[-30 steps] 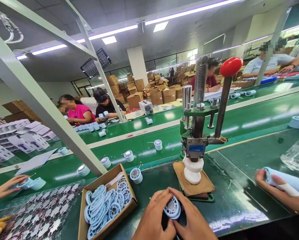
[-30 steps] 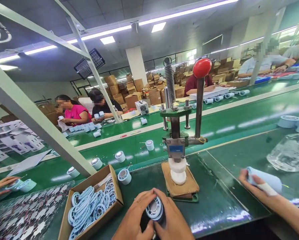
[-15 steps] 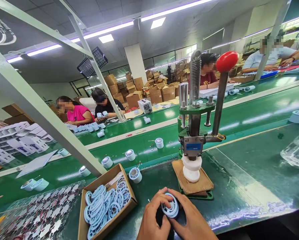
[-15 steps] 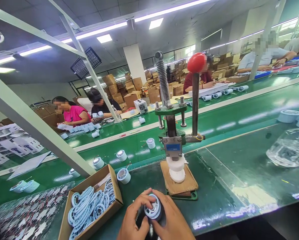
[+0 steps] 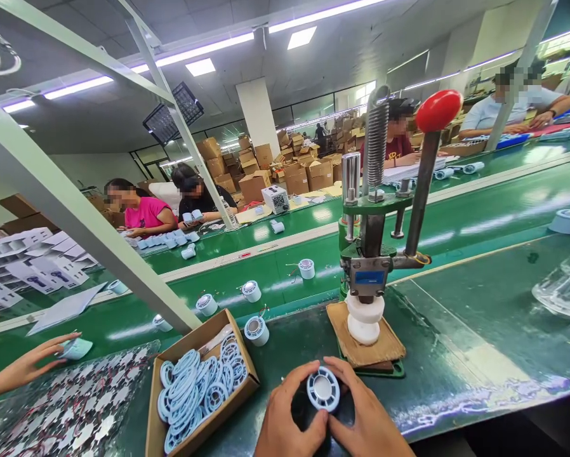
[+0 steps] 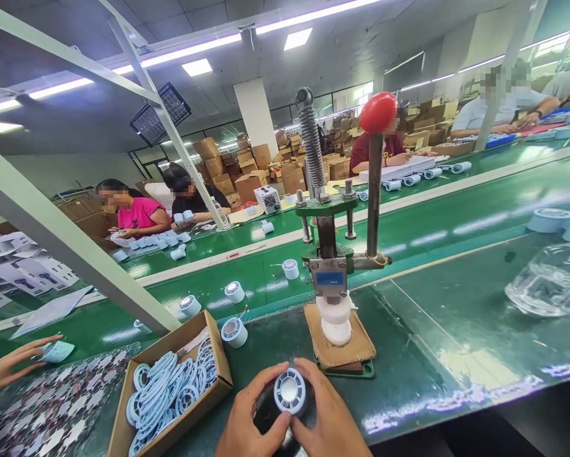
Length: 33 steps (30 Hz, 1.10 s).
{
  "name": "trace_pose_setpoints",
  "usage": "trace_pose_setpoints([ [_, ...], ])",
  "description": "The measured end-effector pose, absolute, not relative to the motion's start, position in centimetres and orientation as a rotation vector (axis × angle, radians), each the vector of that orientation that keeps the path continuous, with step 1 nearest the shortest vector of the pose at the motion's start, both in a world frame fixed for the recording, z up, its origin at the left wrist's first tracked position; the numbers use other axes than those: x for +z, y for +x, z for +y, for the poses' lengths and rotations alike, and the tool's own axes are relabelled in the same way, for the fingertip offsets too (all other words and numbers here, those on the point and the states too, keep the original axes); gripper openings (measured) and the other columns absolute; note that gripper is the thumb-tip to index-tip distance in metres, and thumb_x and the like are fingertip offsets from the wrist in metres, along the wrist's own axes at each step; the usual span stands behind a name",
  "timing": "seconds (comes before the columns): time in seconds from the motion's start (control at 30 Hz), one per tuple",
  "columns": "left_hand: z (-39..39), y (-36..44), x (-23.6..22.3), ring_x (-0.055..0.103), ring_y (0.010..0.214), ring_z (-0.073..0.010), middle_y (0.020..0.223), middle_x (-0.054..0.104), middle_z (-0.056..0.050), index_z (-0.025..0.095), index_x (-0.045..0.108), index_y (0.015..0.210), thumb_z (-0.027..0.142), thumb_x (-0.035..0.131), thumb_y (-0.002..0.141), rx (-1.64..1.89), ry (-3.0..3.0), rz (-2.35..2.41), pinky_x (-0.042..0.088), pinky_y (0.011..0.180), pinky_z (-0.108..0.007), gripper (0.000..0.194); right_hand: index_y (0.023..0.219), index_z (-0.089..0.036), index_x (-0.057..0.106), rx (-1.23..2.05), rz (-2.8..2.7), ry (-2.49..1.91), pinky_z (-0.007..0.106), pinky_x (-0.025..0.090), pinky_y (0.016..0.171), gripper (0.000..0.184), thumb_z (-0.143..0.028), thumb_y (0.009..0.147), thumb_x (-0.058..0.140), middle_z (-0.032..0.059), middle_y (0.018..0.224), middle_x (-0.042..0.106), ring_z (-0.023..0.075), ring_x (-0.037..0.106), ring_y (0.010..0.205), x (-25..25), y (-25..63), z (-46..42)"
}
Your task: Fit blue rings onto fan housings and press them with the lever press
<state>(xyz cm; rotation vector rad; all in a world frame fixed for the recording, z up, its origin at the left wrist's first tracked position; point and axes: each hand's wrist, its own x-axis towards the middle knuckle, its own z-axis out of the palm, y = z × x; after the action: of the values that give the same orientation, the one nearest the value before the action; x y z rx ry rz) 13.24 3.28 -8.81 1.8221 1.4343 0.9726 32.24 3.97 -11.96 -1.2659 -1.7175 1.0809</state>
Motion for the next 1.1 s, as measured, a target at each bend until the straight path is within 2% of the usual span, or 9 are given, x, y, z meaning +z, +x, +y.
trace_pose_setpoints([
  [0.1,3.3,12.9,-9.1,0.064,0.127,-0.0266,0.137,0.068,-0.002,0.031,0.066,0.133,0.02,0.069,0.072,0.924,1.811,1.424,0.05,0.113,-0.039,0.062,0.15,-0.016,0.039,1.091,-1.745,-1.3,0.044,0.039,0.122,0.072,-0.028,0.082,0.057,0.0142,0.153,0.049,0.0266,0.049,0.142,-12.1,32.4,4.0],
  [0.2,3.5,12.6,-9.6,0.063,0.129,-0.0262,0.142,0.065,-0.004,0.028,0.063,0.137,0.032,0.071,0.079,0.927,1.759,1.351,0.05,0.113,-0.039,0.059,0.151,-0.017,0.042,1.089,-1.768,-1.321,0.046,0.035,0.124,0.07,-0.029,0.084,0.056,0.0129,0.156,0.046,0.0274,0.044,0.145,-12.0,32.4,4.0],
  [0.33,3.5,12.8,-10.2,0.065,0.126,-0.0278,0.137,0.068,-0.007,0.025,0.066,0.134,0.047,0.076,0.081,0.971,1.722,1.331,0.053,0.11,-0.038,0.058,0.151,-0.02,0.044,1.098,-1.776,-1.303,0.046,0.036,0.124,0.066,-0.029,0.087,0.057,0.0113,0.155,0.047,0.0266,0.045,0.145,-11.7,32.6,3.8],
  [0.47,3.3,13.0,-10.3,0.066,0.125,-0.0287,0.134,0.07,-0.007,0.027,0.068,0.131,0.053,0.077,0.081,1.024,1.728,1.36,0.054,0.109,-0.038,0.057,0.151,-0.024,0.047,1.061,-1.8,-1.24,0.046,0.038,0.123,0.062,-0.028,0.09,0.059,0.0098,0.154,0.05,0.0271,0.048,0.142,-11.9,32.8,3.8],
  [0.67,3.7,12.2,-8.6,0.059,0.134,-0.0267,0.146,0.062,-0.005,0.029,0.061,0.14,0.048,0.073,0.087,0.833,1.754,1.282,0.047,0.116,-0.04,0.057,0.149,-0.023,0.051,0.976,-1.854,-1.218,0.046,0.042,0.121,0.057,-0.033,0.094,0.06,0.0099,0.151,0.054,0.028,0.051,0.14,-12.8,33.1,3.8],
  [0.83,3.1,12.6,-8.9,0.057,0.136,-0.0284,0.149,0.058,-0.003,0.032,0.056,0.146,0.051,0.069,0.09,0.865,1.755,1.325,0.046,0.117,-0.042,0.061,0.156,-0.02,0.041,0.879,-1.927,-1.225,0.045,0.041,0.122,0.059,-0.03,0.098,0.052,0.0099,0.156,0.048,0.0264,0.048,0.143,-14.1,32.9,3.8],
  [0.93,2.4,13.1,-10.1,0.054,0.139,-0.0272,0.152,0.055,-0.002,0.032,0.053,0.149,0.047,0.065,0.092,0.955,1.744,1.372,0.044,0.118,-0.041,0.06,0.159,-0.02,0.034,0.846,-1.972,-1.218,0.044,0.04,0.122,0.062,-0.029,0.1,0.047,0.0096,0.158,0.044,0.0254,0.046,0.144,-14.3,32.8,3.7],
  [1.0,2.3,13.4,-10.6,0.056,0.137,-0.0269,0.149,0.058,-0.004,0.027,0.055,0.147,0.042,0.066,0.09,0.978,1.709,1.406,0.045,0.117,-0.04,0.06,0.16,-0.02,0.033,0.85,-1.991,-1.236,0.043,0.038,0.123,0.062,-0.031,0.1,0.047,0.0097,0.159,0.043,0.025,0.045,0.145,-13.8,32.8,3.5],
  [1.1,3.0,14.0,-10.7,0.066,0.125,-0.0277,0.134,0.07,-0.006,0.022,0.066,0.137,0.032,0.075,0.075,0.983,1.652,1.432,0.051,0.112,-0.039,0.063,0.159,-0.025,0.034,0.891,-2.0,-1.279,0.044,0.037,0.124,0.067,-0.028,0.096,0.053,0.0066,0.161,0.04,0.0256,0.04,0.148,-12.0,33.7,3.3],
])
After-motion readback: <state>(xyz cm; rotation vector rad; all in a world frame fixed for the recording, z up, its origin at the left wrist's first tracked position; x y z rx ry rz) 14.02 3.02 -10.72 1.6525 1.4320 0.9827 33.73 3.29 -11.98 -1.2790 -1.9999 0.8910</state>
